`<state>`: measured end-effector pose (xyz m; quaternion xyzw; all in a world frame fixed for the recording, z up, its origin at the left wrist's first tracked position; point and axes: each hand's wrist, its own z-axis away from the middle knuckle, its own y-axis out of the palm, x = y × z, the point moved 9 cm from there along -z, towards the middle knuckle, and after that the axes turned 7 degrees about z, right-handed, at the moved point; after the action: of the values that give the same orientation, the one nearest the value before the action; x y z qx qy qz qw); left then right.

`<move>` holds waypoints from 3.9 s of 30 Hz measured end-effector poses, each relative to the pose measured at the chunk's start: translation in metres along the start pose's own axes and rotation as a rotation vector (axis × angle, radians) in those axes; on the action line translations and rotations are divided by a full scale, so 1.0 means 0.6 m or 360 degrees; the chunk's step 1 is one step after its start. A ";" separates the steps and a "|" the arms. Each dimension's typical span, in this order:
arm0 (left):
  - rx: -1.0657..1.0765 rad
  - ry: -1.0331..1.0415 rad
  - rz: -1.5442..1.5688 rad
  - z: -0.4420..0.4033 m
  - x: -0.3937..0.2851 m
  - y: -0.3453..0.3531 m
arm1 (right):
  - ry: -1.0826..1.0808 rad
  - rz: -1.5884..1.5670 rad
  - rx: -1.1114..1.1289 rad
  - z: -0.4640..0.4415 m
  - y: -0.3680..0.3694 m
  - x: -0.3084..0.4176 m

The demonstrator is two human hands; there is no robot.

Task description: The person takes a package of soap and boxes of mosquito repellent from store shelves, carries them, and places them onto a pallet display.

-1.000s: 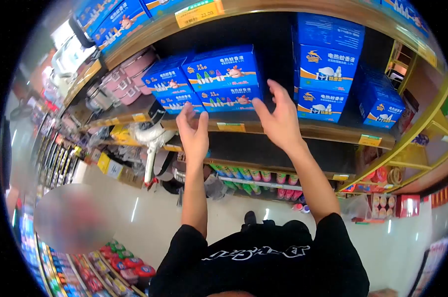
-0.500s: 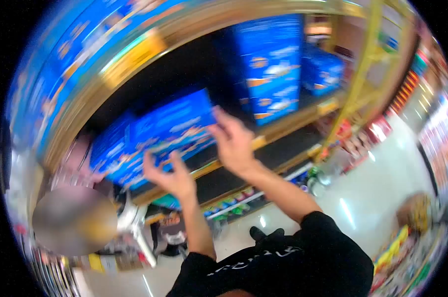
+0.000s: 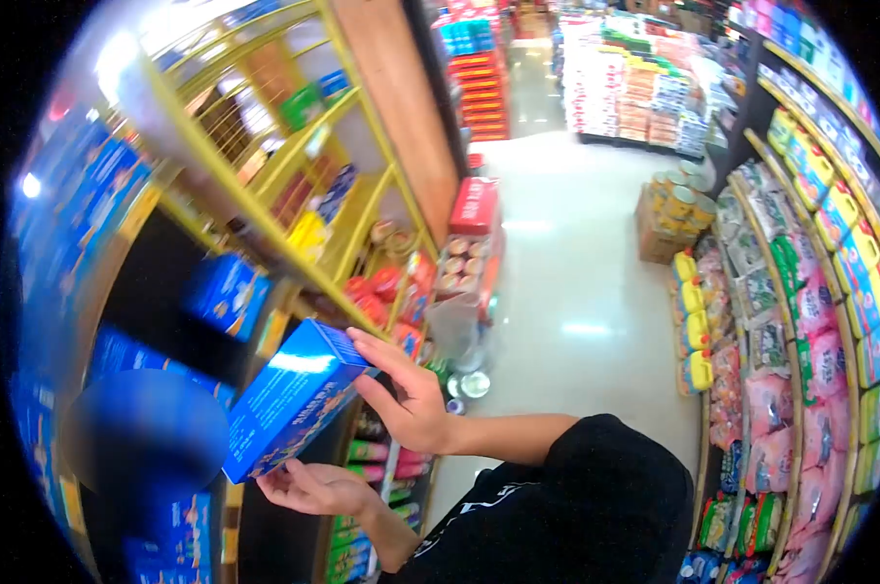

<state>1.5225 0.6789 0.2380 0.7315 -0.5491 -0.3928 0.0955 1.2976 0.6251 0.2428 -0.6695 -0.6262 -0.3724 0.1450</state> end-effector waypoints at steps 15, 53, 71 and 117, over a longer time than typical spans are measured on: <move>0.1149 -0.0875 0.0561 0.450 0.194 0.595 | -0.0219 0.0379 -0.1096 -0.169 -0.590 -0.056; 0.2123 -0.1148 0.0487 1.090 1.010 1.937 | 0.0183 0.1504 -0.1128 -1.171 -1.740 -0.612; 0.2659 -0.1191 0.0816 1.480 1.284 2.524 | 0.0421 0.1893 -0.1713 -1.534 -2.247 -0.796; 0.2569 -0.1001 0.0005 2.188 1.664 3.769 | 0.0971 0.1105 -0.1040 -2.407 -3.516 -1.240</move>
<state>-0.9281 -0.6718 0.1766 0.4322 -0.6619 -0.0668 -0.6088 -1.1107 -0.5057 0.1451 -0.7083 -0.1511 -0.6541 0.2185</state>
